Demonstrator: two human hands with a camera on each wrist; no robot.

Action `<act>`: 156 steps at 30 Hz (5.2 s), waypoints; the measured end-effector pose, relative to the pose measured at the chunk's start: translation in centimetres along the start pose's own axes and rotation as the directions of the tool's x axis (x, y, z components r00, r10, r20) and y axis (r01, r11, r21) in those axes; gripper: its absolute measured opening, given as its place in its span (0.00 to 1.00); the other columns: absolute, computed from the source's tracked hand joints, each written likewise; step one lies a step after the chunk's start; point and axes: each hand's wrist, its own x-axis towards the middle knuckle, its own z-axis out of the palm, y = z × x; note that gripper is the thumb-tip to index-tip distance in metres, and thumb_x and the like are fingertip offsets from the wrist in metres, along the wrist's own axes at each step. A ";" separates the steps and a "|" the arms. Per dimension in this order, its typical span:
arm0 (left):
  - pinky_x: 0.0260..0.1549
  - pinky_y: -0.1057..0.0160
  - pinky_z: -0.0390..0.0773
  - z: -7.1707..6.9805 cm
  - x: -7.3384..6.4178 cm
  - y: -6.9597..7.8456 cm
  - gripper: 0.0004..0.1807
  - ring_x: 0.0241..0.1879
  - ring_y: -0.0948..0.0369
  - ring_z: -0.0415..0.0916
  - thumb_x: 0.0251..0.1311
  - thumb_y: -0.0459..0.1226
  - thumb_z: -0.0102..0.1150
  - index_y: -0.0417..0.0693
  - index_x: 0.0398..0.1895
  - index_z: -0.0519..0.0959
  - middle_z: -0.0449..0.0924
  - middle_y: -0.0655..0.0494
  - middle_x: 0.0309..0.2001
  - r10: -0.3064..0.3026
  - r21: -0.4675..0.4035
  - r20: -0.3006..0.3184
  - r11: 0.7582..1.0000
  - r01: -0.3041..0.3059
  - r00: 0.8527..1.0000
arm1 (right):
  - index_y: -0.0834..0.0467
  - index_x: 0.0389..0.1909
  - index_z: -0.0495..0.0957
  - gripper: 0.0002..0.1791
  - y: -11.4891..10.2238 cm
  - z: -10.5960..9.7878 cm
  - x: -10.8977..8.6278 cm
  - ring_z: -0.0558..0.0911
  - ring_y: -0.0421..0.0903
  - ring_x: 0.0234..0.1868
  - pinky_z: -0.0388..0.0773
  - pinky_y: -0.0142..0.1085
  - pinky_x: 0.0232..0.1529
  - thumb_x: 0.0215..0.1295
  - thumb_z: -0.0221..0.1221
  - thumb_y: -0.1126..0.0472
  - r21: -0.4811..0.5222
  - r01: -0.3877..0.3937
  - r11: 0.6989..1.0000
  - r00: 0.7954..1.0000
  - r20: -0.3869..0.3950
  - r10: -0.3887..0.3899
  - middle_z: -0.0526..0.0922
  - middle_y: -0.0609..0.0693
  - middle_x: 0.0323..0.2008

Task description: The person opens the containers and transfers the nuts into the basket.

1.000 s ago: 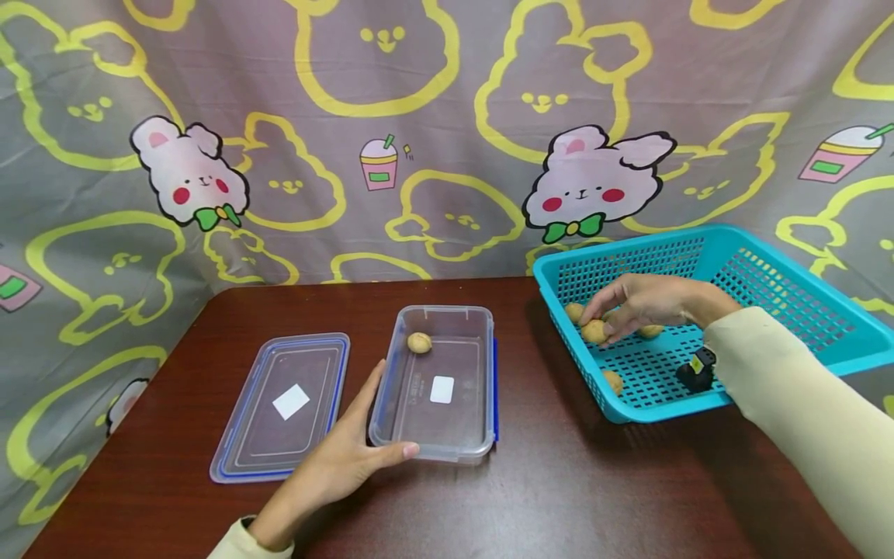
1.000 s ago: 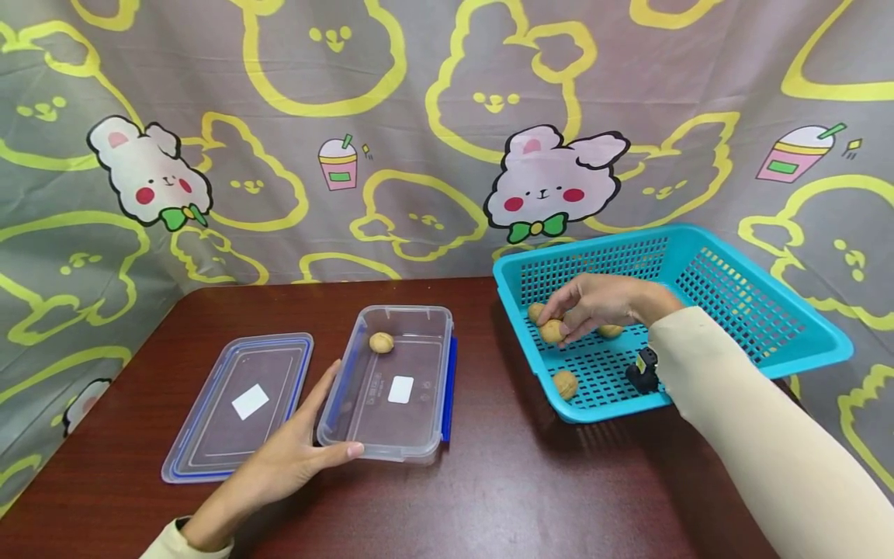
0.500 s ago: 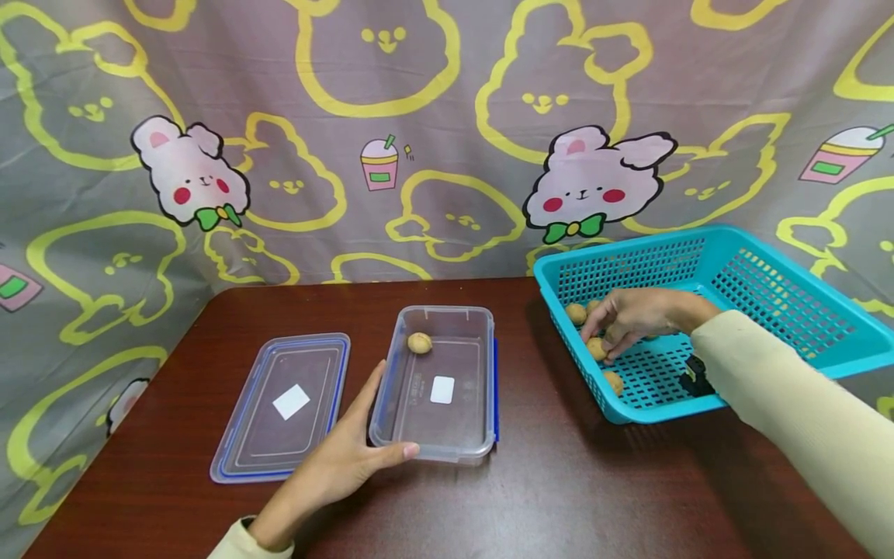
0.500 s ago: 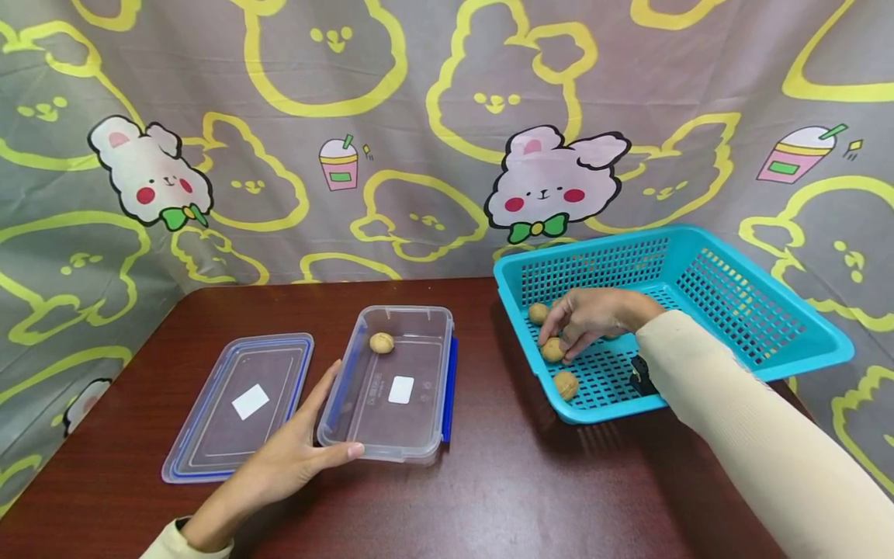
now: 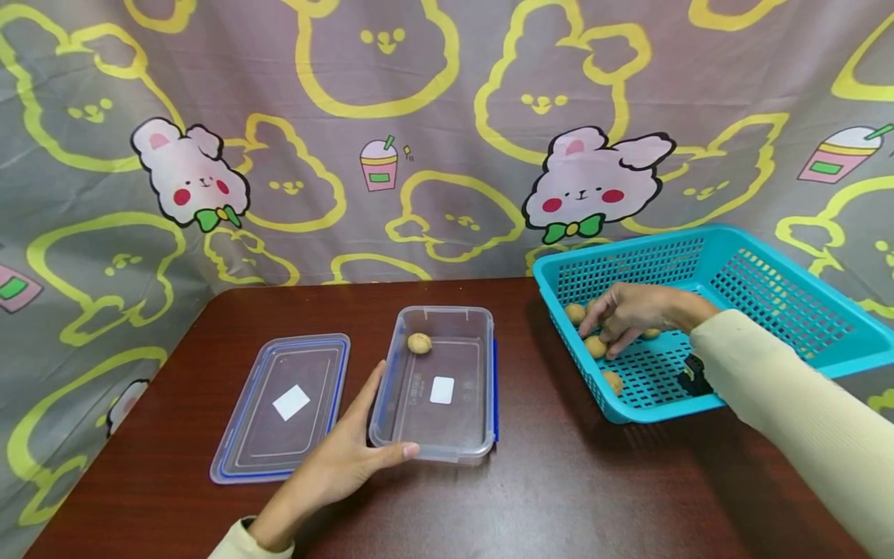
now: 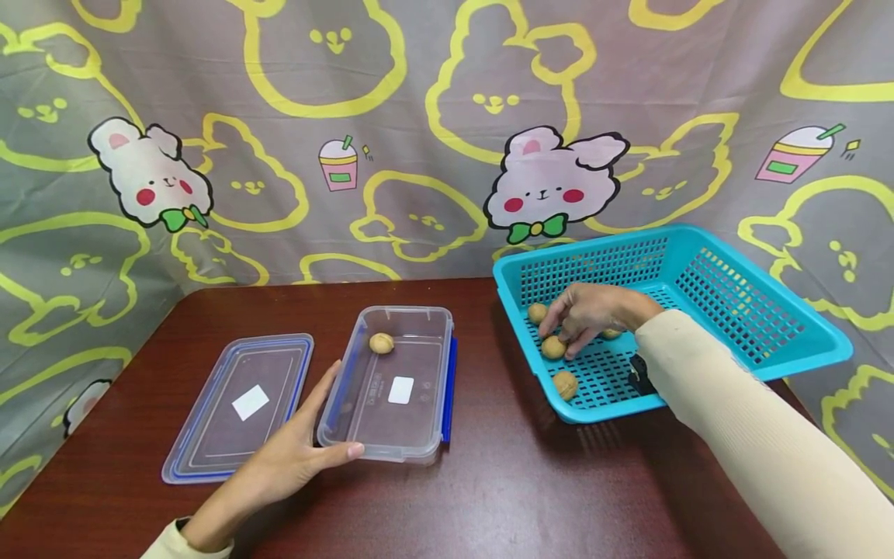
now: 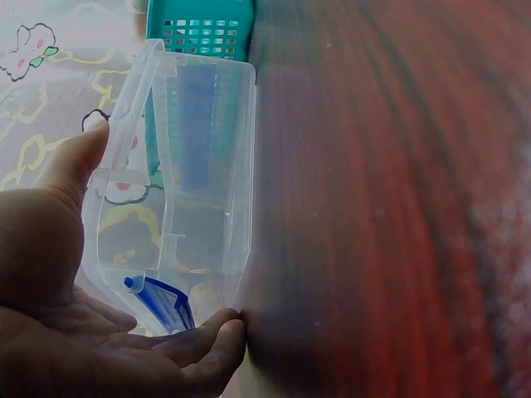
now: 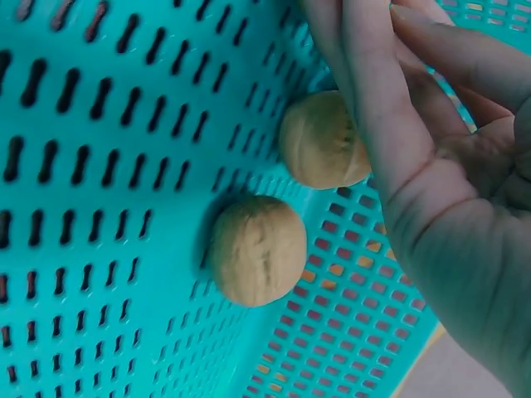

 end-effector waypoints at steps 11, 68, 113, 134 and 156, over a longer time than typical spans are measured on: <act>0.78 0.32 0.49 0.1 -0.1 -0.1 0.66 0.83 0.43 0.46 0.57 0.50 0.78 0.59 0.87 0.38 0.40 0.46 0.86 -0.005 -0.033 -0.003 0.999 0.005 1.000 | 0.71 0.55 0.83 0.14 -2.7 -1.0 -0.9 0.88 0.51 0.34 0.90 0.47 0.44 0.75 0.56 0.71 -0.055 0.034 0.998 0.994 -0.105 -0.040 0.88 0.60 0.54; 0.77 0.30 0.48 0.0 0.2 -0.2 0.65 0.82 0.39 0.47 0.58 0.50 0.77 0.59 0.87 0.38 0.39 0.41 0.86 0.047 -0.021 0.001 0.999 -0.047 0.999 | 0.54 0.69 0.76 0.29 -13.5 17.0 2.0 0.80 0.55 0.64 0.80 0.55 0.63 0.67 0.64 0.61 -0.026 0.327 0.945 0.832 -0.466 -0.301 0.81 0.56 0.66; 0.78 0.31 0.48 0.0 0.3 0.1 0.65 0.83 0.42 0.46 0.59 0.49 0.76 0.58 0.87 0.37 0.39 0.45 0.86 0.021 -0.037 0.017 0.999 -0.020 1.000 | 0.71 0.71 0.68 0.32 -12.8 18.1 9.8 0.81 0.52 0.51 0.81 0.52 0.64 0.64 0.53 0.80 0.465 0.260 0.846 0.963 -0.192 -0.191 0.73 0.67 0.62; 0.77 0.30 0.48 0.0 0.3 0.0 0.65 0.82 0.41 0.47 0.59 0.48 0.76 0.53 0.87 0.38 0.39 0.44 0.86 0.050 -0.048 0.010 0.998 -0.049 0.999 | 0.72 0.68 0.70 0.27 -12.9 17.9 10.2 0.83 0.66 0.61 0.80 0.52 0.65 0.68 0.52 0.81 0.610 0.177 0.773 0.981 -0.046 -0.188 0.78 0.60 0.49; 0.77 0.29 0.49 0.0 0.3 -0.1 0.64 0.82 0.41 0.48 0.60 0.48 0.76 0.56 0.87 0.37 0.39 0.44 0.86 0.046 -0.057 0.019 0.997 -0.044 0.999 | 0.67 0.60 0.79 0.21 -12.9 17.6 10.2 0.85 0.51 0.48 0.79 0.51 0.66 0.67 0.58 0.79 0.593 0.202 0.779 0.976 -0.053 -0.213 0.80 0.56 0.49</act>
